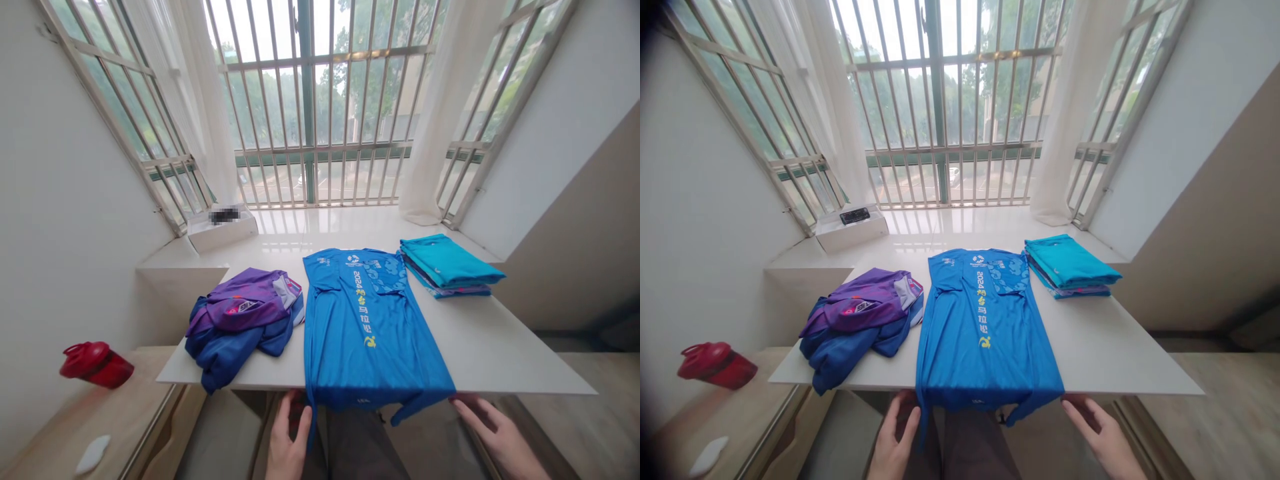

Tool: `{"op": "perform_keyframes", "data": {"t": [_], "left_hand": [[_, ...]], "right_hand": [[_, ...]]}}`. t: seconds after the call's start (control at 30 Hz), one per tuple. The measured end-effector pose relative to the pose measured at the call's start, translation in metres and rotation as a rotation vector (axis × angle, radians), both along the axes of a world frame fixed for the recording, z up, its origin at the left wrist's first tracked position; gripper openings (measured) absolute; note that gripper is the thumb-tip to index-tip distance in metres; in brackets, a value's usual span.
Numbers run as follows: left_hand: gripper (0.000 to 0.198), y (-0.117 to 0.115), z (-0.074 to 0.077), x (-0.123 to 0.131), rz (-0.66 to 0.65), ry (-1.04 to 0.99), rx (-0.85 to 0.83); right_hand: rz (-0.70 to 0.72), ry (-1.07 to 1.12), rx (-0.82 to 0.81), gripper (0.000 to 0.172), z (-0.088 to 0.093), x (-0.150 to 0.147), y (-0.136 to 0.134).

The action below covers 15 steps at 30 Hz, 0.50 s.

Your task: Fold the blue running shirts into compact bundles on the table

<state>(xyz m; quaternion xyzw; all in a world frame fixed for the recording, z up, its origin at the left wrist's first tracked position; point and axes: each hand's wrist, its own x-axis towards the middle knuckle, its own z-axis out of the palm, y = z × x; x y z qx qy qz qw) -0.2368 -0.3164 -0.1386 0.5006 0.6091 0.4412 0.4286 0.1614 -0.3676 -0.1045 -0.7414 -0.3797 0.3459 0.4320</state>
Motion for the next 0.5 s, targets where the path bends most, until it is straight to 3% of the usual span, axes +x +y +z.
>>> {"op": "perform_keyframes", "data": {"t": [0.17,0.3,0.4,0.5], "left_hand": [[0.049,0.005,0.02,0.0,-0.17,-0.02,-0.001],[0.041,0.011,0.034,0.002,-0.271,-0.044,0.023],[0.042,0.01,0.034,0.001,-0.262,-0.089,0.048],[0.04,0.003,0.031,-0.002,-0.174,-0.066,0.067]], "right_hand": [[0.032,0.135,0.123,0.051,-0.011,-0.022,-0.008],[0.071,0.183,0.145,0.056,-0.008,-0.04,-0.002],[0.073,0.191,0.145,0.055,-0.007,-0.04,0.001],[-0.021,0.165,0.168,0.054,-0.015,-0.035,-0.002]]}}
